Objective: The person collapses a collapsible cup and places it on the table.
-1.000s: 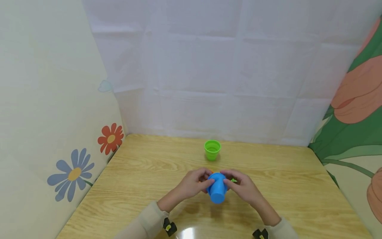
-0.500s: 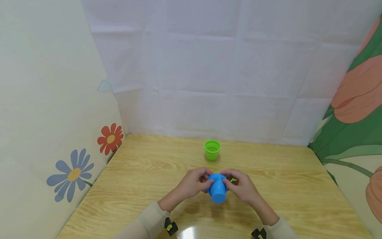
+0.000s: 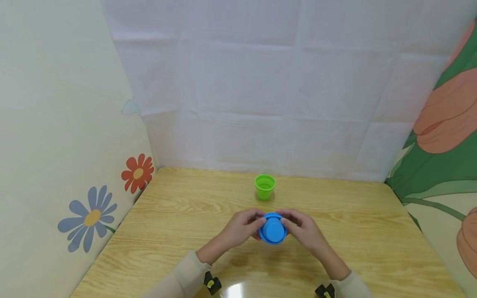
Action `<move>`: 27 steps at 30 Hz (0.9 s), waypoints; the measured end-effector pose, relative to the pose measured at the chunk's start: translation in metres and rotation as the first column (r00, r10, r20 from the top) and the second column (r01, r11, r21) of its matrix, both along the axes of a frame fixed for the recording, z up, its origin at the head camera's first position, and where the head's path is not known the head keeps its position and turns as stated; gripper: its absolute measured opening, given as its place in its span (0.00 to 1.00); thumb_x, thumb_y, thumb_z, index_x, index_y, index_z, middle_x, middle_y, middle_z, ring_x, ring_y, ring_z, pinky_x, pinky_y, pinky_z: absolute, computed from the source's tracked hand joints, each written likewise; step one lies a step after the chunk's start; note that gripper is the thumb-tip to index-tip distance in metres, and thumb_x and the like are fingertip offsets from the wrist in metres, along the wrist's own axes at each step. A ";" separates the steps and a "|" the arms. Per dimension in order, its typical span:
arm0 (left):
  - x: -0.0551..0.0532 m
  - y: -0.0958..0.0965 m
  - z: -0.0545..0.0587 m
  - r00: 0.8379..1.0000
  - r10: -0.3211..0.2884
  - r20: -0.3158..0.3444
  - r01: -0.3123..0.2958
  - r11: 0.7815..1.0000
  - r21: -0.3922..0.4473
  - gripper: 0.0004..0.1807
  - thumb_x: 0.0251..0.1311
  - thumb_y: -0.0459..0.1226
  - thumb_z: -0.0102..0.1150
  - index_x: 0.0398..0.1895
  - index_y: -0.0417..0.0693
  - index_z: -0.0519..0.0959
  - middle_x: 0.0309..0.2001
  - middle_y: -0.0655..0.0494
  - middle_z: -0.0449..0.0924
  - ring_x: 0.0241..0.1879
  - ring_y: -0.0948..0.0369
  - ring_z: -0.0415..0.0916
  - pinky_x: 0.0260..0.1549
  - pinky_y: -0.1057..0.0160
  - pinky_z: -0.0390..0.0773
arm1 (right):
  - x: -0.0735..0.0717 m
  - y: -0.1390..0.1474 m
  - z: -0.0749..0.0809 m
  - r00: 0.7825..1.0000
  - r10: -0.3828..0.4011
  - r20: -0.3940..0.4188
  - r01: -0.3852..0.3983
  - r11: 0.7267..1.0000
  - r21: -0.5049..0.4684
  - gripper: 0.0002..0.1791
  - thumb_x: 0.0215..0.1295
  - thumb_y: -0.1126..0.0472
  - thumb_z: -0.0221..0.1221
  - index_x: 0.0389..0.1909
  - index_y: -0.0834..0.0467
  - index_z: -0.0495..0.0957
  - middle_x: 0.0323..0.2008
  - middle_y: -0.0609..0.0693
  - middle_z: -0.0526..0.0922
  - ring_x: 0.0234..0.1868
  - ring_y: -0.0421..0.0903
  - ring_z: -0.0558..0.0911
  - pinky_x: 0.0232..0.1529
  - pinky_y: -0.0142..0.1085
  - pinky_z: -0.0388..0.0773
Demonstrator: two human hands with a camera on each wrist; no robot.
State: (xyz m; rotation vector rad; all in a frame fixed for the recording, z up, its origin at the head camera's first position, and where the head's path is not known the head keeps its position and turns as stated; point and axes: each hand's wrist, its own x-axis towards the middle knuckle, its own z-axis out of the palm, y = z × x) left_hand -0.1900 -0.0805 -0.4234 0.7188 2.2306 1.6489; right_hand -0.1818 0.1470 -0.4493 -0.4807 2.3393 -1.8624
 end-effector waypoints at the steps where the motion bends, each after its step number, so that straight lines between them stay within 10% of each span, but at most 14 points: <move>1: -0.002 0.000 -0.004 1.000 -0.009 0.010 0.008 1.000 0.005 0.14 0.68 0.38 0.48 0.51 0.40 0.75 0.40 0.48 0.81 0.31 0.60 0.81 0.29 0.60 0.83 | 0.000 0.001 0.000 1.000 0.013 0.007 -0.013 1.000 -0.011 0.20 0.68 0.51 0.53 0.55 0.59 0.73 0.47 0.57 0.78 0.42 0.47 0.79 0.38 0.38 0.82; 7: -0.009 -0.001 -0.019 0.999 -0.042 0.027 0.042 0.999 0.019 0.16 0.68 0.43 0.48 0.52 0.43 0.73 0.43 0.49 0.80 0.33 0.60 0.81 0.30 0.61 0.83 | -0.001 0.004 -0.001 0.996 0.078 0.043 -0.075 0.995 -0.060 0.21 0.69 0.52 0.51 0.57 0.61 0.71 0.49 0.59 0.77 0.42 0.47 0.80 0.39 0.40 0.82; 27: -0.006 -0.005 -0.016 0.976 -0.142 0.167 0.137 0.990 0.041 0.21 0.67 0.46 0.49 0.56 0.42 0.68 0.47 0.46 0.76 0.43 0.56 0.79 0.40 0.48 0.81 | -0.004 0.004 -0.002 0.988 0.150 0.047 -0.148 0.988 -0.053 0.23 0.69 0.55 0.52 0.60 0.63 0.68 0.45 0.57 0.77 0.41 0.46 0.79 0.40 0.49 0.80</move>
